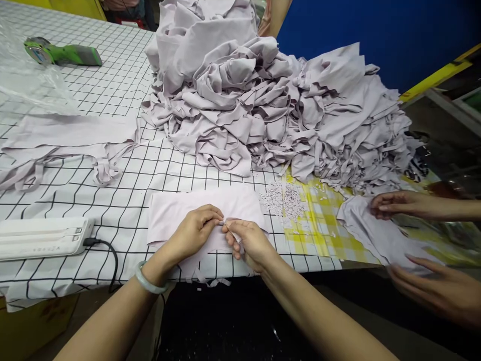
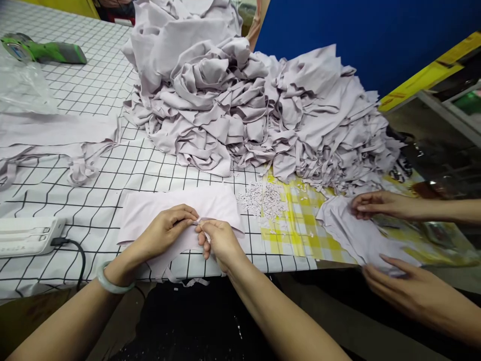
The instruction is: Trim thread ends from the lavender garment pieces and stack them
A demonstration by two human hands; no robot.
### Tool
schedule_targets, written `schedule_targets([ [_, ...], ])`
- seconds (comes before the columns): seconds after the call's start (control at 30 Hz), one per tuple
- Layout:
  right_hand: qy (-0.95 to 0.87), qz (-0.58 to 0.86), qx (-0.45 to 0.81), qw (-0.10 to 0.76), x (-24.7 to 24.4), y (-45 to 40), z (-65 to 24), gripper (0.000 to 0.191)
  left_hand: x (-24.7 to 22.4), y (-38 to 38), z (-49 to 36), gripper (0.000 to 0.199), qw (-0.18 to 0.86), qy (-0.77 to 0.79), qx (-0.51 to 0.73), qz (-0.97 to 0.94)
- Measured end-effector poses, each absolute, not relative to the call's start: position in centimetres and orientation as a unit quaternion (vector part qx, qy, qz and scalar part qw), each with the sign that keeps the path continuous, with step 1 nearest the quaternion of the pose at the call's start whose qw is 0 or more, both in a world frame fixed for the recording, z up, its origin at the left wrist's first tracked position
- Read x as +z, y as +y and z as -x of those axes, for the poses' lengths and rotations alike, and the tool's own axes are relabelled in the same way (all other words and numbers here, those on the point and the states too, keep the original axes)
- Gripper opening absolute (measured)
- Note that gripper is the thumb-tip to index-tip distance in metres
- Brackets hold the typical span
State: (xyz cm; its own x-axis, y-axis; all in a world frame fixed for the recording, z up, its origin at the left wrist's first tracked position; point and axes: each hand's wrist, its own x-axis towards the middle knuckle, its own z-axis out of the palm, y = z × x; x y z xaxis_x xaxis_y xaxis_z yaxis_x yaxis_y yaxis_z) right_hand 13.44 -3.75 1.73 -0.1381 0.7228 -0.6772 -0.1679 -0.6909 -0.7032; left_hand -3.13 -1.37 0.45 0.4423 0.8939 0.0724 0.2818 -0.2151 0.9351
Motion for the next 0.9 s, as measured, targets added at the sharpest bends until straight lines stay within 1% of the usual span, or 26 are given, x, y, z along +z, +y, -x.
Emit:
schedule_targets([
  [0.1, -0.250, 0.577, 0.714, 0.309, 2.7, -4.2, -14.5, 0.026, 0.8, -0.9, 2.9, 0.025, 0.450, 0.419, 0.309, -0.726],
  [0.2, -0.304, 0.584, 0.707, 0.260, 4.5, -6.4, -17.2, 0.043, 0.6, -0.4, 2.2, 0.027, 0.372, 0.420, 0.270, -0.783],
  [0.23, -0.329, 0.590, 0.697, 0.241, 5.0, -7.6, -18.2, 0.044, 0.3, -0.3, 1.9, 0.028, 0.340, 0.413, 0.250, -0.807],
  [0.3, -0.375, 0.607, 0.665, 0.221, 5.4, -10.3, -20.0, 0.041, -0.5, -0.2, 1.3, 0.038, 0.291, 0.397, 0.208, -0.846],
  [0.37, -0.391, 0.628, 0.629, 0.239, 4.9, -13.1, -21.0, 0.037, -1.3, -0.3, 0.9, 0.049, 0.264, 0.389, 0.181, -0.864],
  [0.47, -0.399, 0.660, 0.558, 0.307, 3.5, -15.5, -21.2, 0.038, -1.8, -0.5, 0.8, 0.052, 0.253, 0.386, 0.163, -0.872],
  [0.53, -0.458, 0.679, 0.450, 0.356, 3.1, -14.9, -20.9, 0.030, -1.5, -0.6, 0.9, 0.052, 0.261, 0.383, 0.148, -0.873],
  [0.6, -0.536, 0.688, 0.309, 0.380, 3.2, -12.5, -20.5, 0.024, -0.9, -0.9, 1.5, 0.049, 0.269, 0.393, 0.154, -0.866],
  [0.63, -0.567, 0.692, 0.249, 0.371, 3.3, -10.7, -20.5, 0.024, -0.5, -1.1, 2.0, 0.045, 0.264, 0.404, 0.174, -0.859],
  [0.7, -0.608, 0.711, 0.180, 0.303, 3.3, -6.9, -20.5, 0.025, 0.5, -1.7, 3.4, 0.038, 0.227, 0.439, 0.245, -0.834],
  [0.77, -0.638, 0.718, 0.179, 0.211, 2.9, -3.3, -20.8, 0.024, 1.8, -2.8, 5.4, 0.033, 0.168, 0.480, 0.320, -0.800],
  [0.8, -0.652, 0.711, 0.193, 0.179, 2.6, -2.0, -21.1, 0.022, 2.4, -3.7, 6.5, 0.031, 0.136, 0.502, 0.348, -0.780],
  [0.83, -0.663, 0.701, 0.209, 0.161, 2.3, -0.9, -21.5, 0.021, 3.0, -4.8, 7.5, 0.028, 0.106, 0.528, 0.369, -0.758],
  [0.9, -0.678, 0.684, 0.215, 0.163, 1.9, -0.1, -22.3, 0.019, 3.8, -7.8, 8.8, 0.017, 0.071, 0.577, 0.395, -0.711],
])
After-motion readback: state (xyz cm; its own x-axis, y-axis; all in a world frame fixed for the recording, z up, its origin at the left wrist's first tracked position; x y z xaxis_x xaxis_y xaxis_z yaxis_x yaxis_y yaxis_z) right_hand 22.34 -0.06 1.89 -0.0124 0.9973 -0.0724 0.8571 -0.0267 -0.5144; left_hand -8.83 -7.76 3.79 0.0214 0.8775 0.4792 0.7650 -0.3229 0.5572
